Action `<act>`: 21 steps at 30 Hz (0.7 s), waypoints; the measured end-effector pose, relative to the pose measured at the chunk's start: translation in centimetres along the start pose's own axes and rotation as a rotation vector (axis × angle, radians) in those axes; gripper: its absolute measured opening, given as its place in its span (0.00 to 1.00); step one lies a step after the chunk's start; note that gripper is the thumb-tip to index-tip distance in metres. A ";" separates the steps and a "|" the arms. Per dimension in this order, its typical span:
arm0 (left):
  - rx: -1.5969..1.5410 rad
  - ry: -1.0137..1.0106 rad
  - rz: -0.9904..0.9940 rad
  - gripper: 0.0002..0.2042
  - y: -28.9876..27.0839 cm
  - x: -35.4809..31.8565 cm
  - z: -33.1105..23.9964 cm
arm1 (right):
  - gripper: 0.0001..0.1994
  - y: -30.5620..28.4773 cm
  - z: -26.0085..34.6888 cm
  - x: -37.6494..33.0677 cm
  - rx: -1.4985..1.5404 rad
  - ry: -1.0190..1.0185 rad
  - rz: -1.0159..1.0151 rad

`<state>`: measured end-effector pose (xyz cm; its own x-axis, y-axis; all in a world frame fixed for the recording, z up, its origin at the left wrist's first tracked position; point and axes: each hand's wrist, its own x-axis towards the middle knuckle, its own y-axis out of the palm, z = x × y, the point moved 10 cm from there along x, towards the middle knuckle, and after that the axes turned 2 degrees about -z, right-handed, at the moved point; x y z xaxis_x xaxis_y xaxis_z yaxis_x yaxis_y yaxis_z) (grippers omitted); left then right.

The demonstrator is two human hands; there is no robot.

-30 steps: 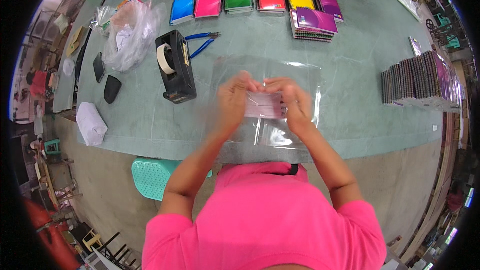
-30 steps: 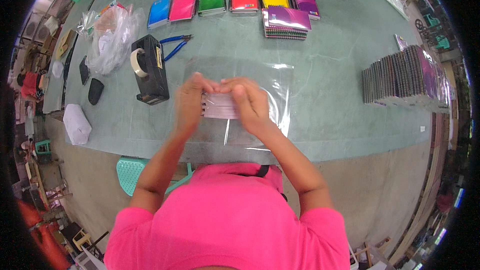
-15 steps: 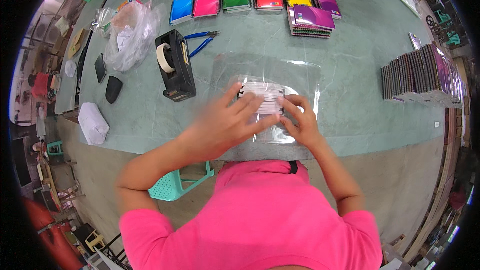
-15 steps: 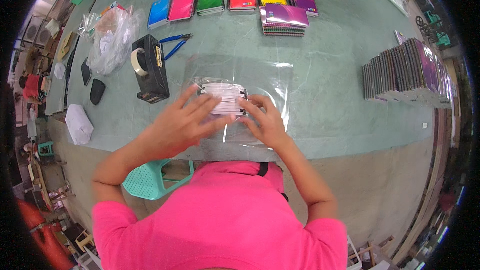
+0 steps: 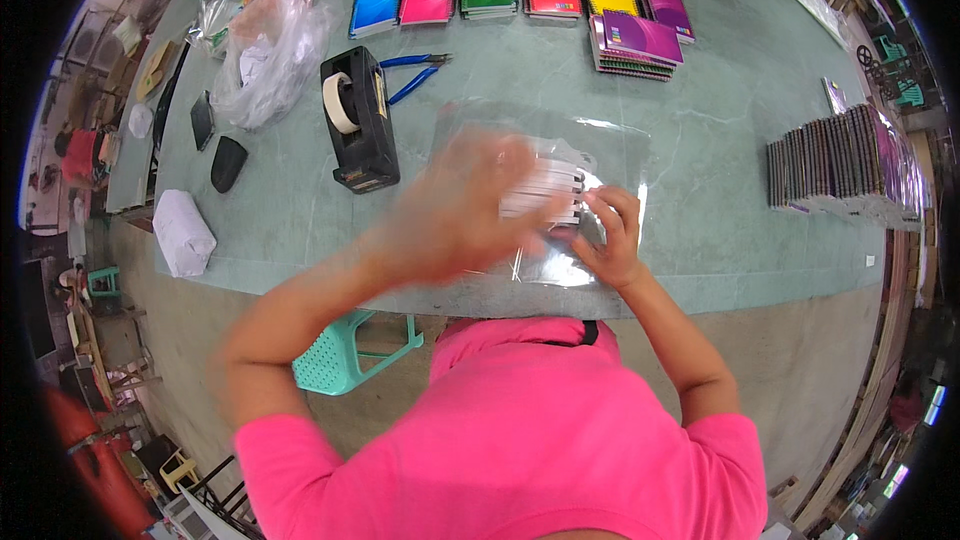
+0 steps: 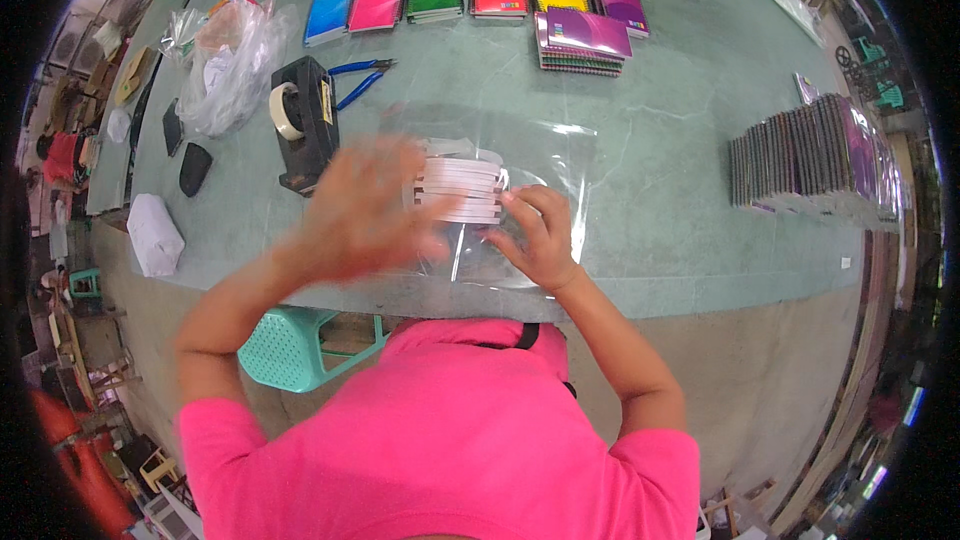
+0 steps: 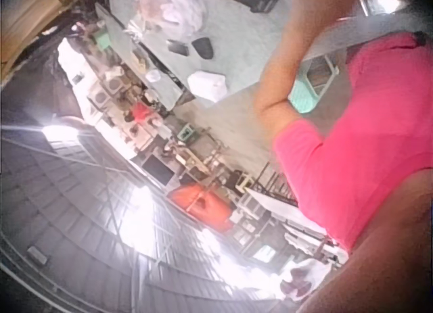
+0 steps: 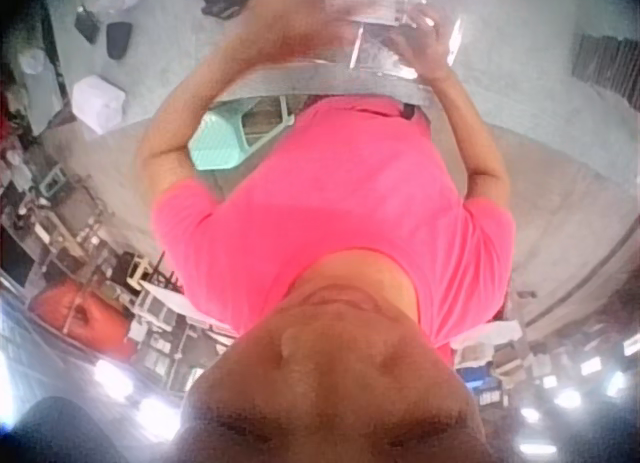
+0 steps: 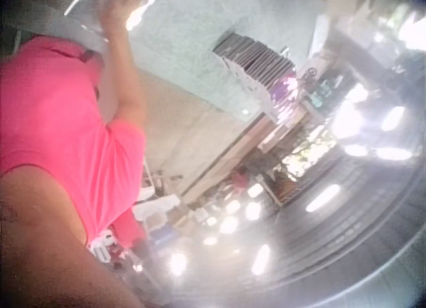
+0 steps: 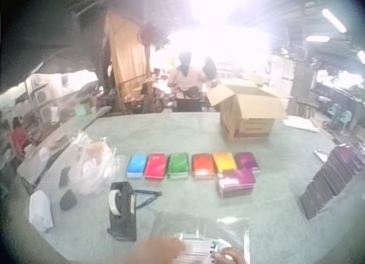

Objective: The person stacks several small notebooks of different colors into a clear plastic bag and uses a tape dispenser to seal the package. They repeat this by selecting notebooks from different piles, placing them in stacks inside plastic sheets, and taping the edges closed.

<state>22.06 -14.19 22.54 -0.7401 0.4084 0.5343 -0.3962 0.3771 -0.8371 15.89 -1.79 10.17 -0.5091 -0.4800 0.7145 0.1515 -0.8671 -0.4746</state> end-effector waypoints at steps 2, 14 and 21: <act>0.066 -0.118 0.044 0.19 1.6 1.7 4.8 | 0.26 0.3 0.5 0.3 -0.033 -0.015 0.017; -0.119 0.518 0.780 0.10 5.8 -5.1 -8.0 | 0.17 2.1 3.4 3.2 -0.129 -0.235 0.296; 0.126 0.337 0.409 0.04 3.7 2.9 0.2 | 0.17 2.2 3.3 2.1 -0.114 -0.191 0.271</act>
<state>18.36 -11.74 20.94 -0.6403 0.7528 0.1530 -0.1905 0.0374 -0.9810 17.92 -5.20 12.32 -0.2937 -0.7162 0.6330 0.1582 -0.6895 -0.7068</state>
